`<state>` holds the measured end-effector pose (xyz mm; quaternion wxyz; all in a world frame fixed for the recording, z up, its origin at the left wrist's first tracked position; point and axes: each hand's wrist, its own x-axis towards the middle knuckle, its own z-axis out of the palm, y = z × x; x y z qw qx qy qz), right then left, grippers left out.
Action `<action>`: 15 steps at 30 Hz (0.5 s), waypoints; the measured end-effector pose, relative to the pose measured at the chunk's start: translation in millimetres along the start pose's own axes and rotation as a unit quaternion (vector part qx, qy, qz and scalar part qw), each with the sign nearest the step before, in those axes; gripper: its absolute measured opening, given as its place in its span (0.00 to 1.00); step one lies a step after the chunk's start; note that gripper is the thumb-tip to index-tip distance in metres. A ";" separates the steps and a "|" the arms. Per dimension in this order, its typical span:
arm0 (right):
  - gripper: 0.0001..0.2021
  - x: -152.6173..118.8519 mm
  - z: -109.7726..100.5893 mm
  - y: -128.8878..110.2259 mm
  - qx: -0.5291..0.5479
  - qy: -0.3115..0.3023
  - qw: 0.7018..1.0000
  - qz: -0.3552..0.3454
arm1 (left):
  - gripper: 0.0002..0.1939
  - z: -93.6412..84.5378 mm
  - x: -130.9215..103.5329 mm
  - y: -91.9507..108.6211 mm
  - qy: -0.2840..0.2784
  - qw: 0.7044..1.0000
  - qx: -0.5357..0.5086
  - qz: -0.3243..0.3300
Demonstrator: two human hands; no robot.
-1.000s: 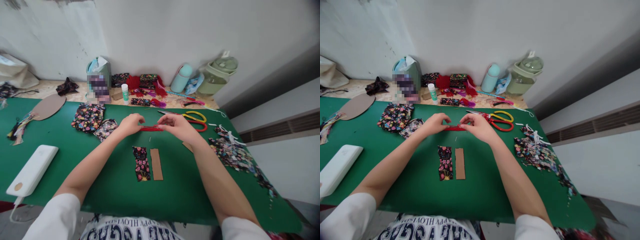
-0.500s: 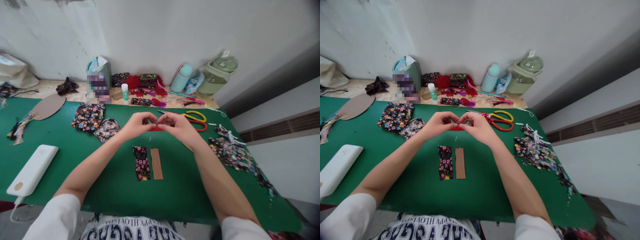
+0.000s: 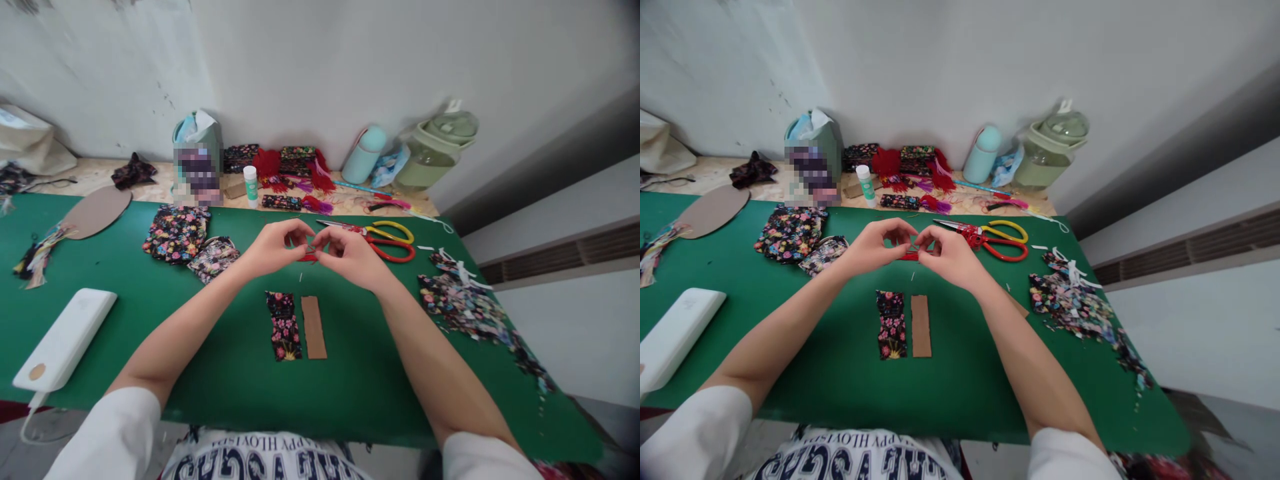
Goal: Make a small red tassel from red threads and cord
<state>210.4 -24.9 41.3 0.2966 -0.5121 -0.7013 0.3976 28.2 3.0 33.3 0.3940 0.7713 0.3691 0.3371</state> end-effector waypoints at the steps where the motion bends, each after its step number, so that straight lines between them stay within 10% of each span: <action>1: 0.08 0.0 0.1 -0.3 -0.013 -0.005 1.000 -0.001 | 0.10 -0.9 0.0 -0.5 0.000 1.000 -0.010 0.005; 15: 0.10 1.7 -4.4 3.6 0.081 -0.026 0.994 0.063 | 0.10 -12.6 1.2 -3.7 0.007 0.996 -0.077 -0.035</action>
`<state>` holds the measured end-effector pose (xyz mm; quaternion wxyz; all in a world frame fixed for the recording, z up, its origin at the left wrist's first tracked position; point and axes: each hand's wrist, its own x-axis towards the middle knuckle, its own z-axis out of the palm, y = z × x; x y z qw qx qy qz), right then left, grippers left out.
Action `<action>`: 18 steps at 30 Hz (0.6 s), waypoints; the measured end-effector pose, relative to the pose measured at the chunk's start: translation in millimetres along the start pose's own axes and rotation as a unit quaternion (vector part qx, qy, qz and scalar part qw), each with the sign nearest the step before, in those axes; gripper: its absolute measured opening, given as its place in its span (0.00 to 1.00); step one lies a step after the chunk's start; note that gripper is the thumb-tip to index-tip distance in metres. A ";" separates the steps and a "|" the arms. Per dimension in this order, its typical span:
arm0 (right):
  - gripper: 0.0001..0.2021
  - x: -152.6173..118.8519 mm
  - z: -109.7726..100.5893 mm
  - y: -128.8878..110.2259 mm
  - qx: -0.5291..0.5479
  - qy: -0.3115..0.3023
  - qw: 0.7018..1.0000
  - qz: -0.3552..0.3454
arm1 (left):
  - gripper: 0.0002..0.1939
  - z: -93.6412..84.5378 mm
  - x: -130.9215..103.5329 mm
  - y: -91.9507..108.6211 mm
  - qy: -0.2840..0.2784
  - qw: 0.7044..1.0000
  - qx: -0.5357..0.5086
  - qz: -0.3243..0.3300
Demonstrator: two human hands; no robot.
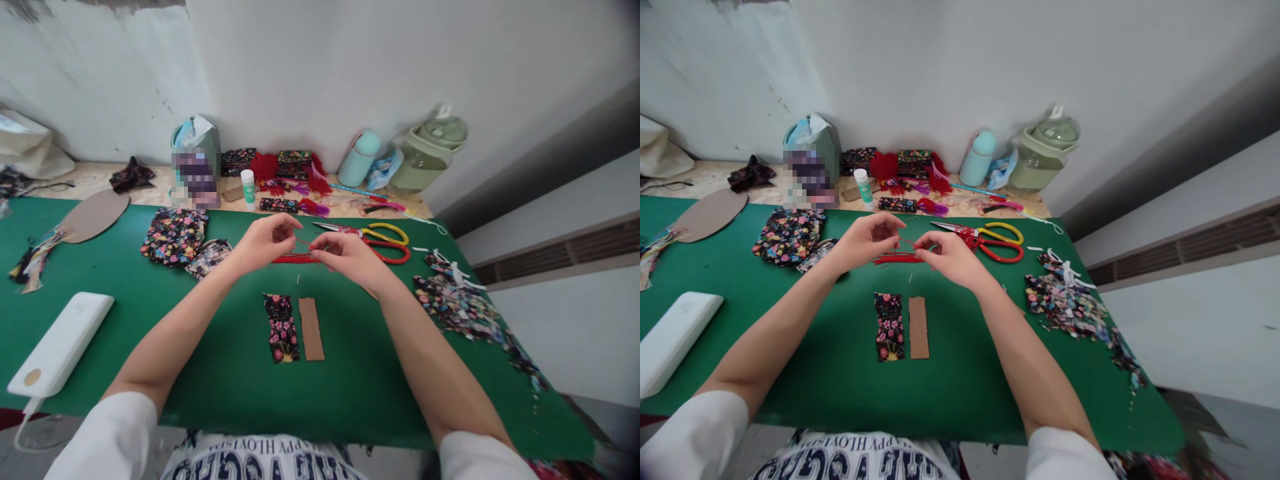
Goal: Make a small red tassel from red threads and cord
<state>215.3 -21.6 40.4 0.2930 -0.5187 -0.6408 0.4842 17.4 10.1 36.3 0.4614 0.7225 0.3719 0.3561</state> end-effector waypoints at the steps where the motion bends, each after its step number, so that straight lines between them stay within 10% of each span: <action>1: 0.11 0.1 -0.9 0.4 0.011 0.002 1.000 0.002 | 0.10 -1.5 0.2 0.3 0.005 1.000 -0.002 -0.002; 18: 0.11 -5.2 -5.9 -5.8 -0.008 0.064 0.994 -0.089 | 0.09 3.6 -4.1 20.4 0.027 0.996 0.007 -0.084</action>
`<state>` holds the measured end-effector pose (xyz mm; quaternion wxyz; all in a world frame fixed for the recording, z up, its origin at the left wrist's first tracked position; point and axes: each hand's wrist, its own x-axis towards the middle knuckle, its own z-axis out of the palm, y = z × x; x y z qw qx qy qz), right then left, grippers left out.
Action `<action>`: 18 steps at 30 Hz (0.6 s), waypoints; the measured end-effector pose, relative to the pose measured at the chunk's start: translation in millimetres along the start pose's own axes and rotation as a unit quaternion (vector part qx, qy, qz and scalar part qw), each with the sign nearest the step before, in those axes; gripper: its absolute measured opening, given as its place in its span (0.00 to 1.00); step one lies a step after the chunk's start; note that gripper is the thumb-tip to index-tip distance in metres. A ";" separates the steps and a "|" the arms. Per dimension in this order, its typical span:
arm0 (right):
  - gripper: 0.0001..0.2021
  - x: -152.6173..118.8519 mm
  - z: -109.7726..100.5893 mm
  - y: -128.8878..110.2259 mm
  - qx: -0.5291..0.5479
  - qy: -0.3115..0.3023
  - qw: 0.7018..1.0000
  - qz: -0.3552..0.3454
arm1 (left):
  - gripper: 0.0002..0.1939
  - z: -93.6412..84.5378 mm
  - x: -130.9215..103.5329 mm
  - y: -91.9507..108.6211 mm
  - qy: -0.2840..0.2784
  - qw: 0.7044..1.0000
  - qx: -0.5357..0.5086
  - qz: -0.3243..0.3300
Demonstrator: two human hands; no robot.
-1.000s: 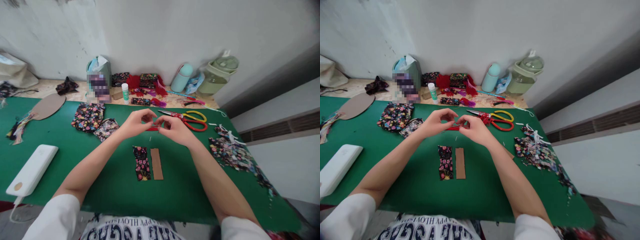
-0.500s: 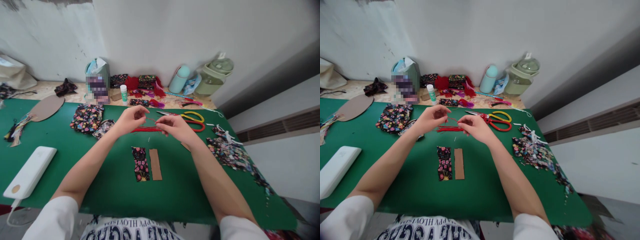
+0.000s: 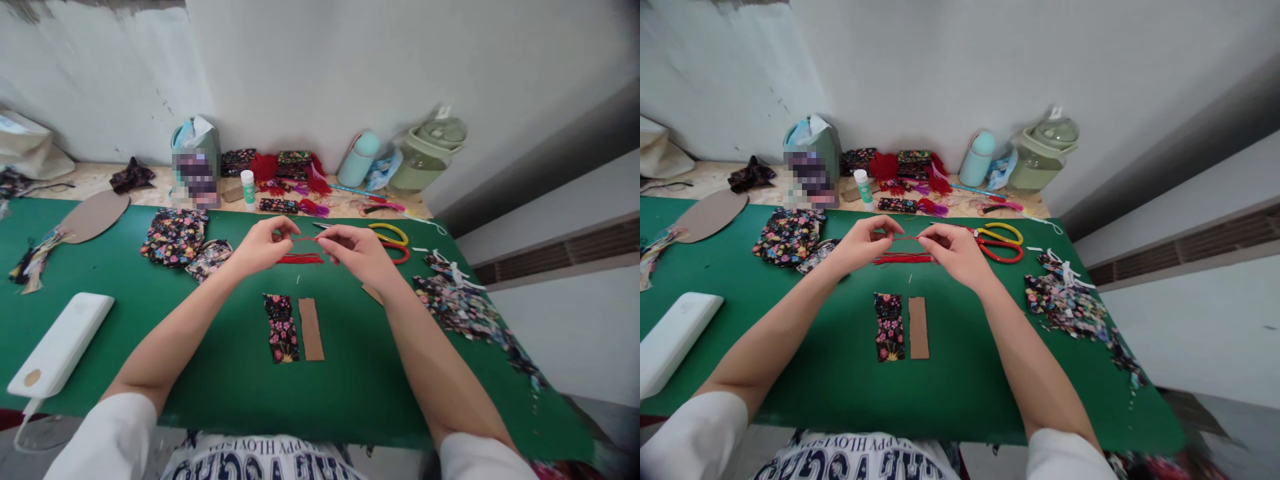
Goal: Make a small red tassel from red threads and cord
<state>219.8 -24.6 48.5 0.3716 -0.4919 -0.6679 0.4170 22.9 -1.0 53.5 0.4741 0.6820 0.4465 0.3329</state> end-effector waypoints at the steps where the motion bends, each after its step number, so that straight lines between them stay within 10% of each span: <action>1: 0.11 -0.7 -0.1 -1.4 -0.006 0.002 1.000 -0.001 | 0.07 0.3 -0.4 0.4 0.005 1.000 -0.001 0.000; 18: 0.09 -4.9 8.0 -5.2 -0.029 0.021 0.998 -0.042 | 0.11 7.4 -3.5 3.2 0.028 0.998 -0.047 -0.009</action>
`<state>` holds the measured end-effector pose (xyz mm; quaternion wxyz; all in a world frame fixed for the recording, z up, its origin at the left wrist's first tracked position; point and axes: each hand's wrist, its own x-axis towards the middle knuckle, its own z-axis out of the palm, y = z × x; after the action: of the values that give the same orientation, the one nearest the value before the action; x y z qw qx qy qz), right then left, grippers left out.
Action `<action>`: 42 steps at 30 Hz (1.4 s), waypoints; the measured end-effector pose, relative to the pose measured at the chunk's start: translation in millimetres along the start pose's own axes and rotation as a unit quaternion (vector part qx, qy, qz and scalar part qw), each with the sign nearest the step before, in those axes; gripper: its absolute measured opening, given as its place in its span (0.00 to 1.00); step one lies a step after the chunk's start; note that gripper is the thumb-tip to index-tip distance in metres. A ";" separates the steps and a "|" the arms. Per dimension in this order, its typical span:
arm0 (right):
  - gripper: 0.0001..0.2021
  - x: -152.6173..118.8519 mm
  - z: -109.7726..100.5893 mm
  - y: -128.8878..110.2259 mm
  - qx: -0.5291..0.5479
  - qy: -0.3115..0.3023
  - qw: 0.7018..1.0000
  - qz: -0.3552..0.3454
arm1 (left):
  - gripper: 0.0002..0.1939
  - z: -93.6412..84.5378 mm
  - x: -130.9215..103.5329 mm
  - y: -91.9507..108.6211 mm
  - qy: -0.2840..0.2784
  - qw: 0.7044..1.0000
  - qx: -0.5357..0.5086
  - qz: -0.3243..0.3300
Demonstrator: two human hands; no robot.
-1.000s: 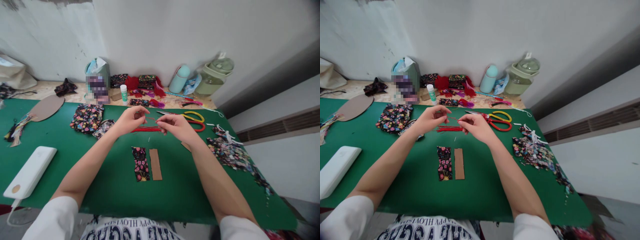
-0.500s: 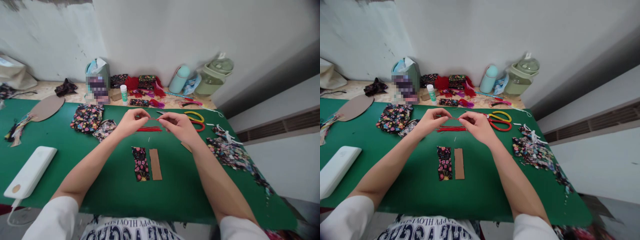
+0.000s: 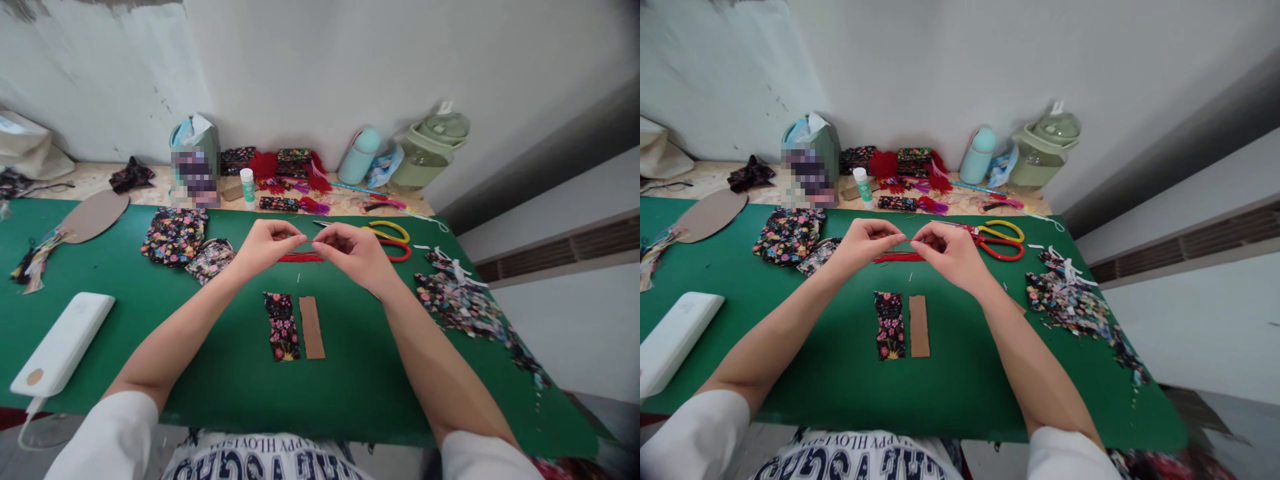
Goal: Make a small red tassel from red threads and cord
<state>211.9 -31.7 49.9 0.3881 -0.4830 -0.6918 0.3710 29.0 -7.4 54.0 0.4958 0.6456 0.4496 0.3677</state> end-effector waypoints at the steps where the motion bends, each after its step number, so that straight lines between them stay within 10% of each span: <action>1: 0.09 -0.2 0.6 -0.5 -0.007 0.002 1.000 0.000 | 0.10 0.1 0.0 -0.3 0.005 1.000 0.001 0.006; 42: 0.12 -3.6 0.5 -7.2 -0.022 0.044 0.999 -0.002 | 0.09 -2.4 -5.3 4.3 -0.048 0.994 0.030 0.095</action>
<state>209.6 -37.1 55.4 0.4083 -0.5059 -0.6830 0.3330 25.9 -12.0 58.6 0.4600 0.7168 0.3729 0.3683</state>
